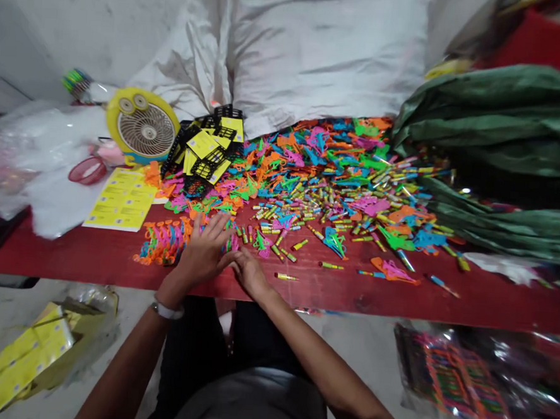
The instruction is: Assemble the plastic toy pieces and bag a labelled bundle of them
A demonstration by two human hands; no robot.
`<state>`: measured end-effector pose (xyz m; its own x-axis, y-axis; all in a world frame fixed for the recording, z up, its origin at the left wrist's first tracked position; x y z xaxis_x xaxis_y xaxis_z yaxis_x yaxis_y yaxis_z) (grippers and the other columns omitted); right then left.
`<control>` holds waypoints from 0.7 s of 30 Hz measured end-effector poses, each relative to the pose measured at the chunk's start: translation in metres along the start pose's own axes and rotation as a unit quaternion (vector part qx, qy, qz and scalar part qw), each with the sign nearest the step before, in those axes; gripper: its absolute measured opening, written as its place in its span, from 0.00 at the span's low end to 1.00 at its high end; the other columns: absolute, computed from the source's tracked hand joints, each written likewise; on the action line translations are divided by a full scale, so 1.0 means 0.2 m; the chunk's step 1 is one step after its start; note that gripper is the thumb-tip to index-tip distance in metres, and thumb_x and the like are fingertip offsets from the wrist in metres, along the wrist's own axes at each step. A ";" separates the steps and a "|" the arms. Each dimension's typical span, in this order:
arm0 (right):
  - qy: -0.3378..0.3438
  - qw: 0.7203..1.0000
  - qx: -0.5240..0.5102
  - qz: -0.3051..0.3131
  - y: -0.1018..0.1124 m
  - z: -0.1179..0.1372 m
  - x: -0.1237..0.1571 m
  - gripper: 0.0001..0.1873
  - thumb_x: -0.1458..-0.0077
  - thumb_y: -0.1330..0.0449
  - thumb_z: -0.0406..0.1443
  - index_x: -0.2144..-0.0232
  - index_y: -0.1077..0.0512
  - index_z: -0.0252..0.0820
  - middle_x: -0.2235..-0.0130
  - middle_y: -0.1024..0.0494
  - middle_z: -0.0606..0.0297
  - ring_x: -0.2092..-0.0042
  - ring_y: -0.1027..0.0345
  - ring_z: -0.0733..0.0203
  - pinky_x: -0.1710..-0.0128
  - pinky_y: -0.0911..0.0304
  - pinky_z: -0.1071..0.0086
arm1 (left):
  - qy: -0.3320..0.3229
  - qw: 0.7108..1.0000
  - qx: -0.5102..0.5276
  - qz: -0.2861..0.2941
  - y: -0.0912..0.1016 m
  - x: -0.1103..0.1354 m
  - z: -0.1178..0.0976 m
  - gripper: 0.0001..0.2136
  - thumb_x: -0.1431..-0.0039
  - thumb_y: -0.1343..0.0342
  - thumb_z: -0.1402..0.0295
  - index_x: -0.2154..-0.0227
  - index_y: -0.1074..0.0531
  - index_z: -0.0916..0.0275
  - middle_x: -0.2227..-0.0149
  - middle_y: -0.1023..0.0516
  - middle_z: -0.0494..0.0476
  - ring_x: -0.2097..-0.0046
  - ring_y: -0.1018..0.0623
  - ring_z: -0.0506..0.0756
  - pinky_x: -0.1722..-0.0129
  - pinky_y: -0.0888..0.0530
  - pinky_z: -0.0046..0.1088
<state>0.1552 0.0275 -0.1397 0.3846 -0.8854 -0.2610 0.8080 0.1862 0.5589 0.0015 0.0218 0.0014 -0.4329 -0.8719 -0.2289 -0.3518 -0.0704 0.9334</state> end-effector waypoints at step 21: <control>-0.174 0.883 -0.424 -0.101 -0.01 0.12 -0.13 0.40 0.38 0.57 0.65 0.40 0.30 0.48 0.36 0.29 0.56 0.34 0.37 0.53 0.36 0.40 0.52 | 0.412 0.532 0.618 -0.406 -0.24 0.58 0.47 0.31 0.30 0.64 0.44 0.47 0.26 0.61 0.43 0.22 0.62 0.35 0.29 0.59 0.32 0.36 0.44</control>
<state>0.1332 0.0410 -0.1156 0.1539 -0.9867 0.0520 0.9446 0.1314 -0.3008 -0.1104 -0.0300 -0.0960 0.6109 -0.7490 0.2567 -0.6426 -0.6584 -0.3919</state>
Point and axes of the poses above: each hand's wrist, its own x-axis away from the middle knuckle, its own y-axis out of the back of the hand, z = x × y, the point moved 2 cm from there along -x, towards the middle knuckle
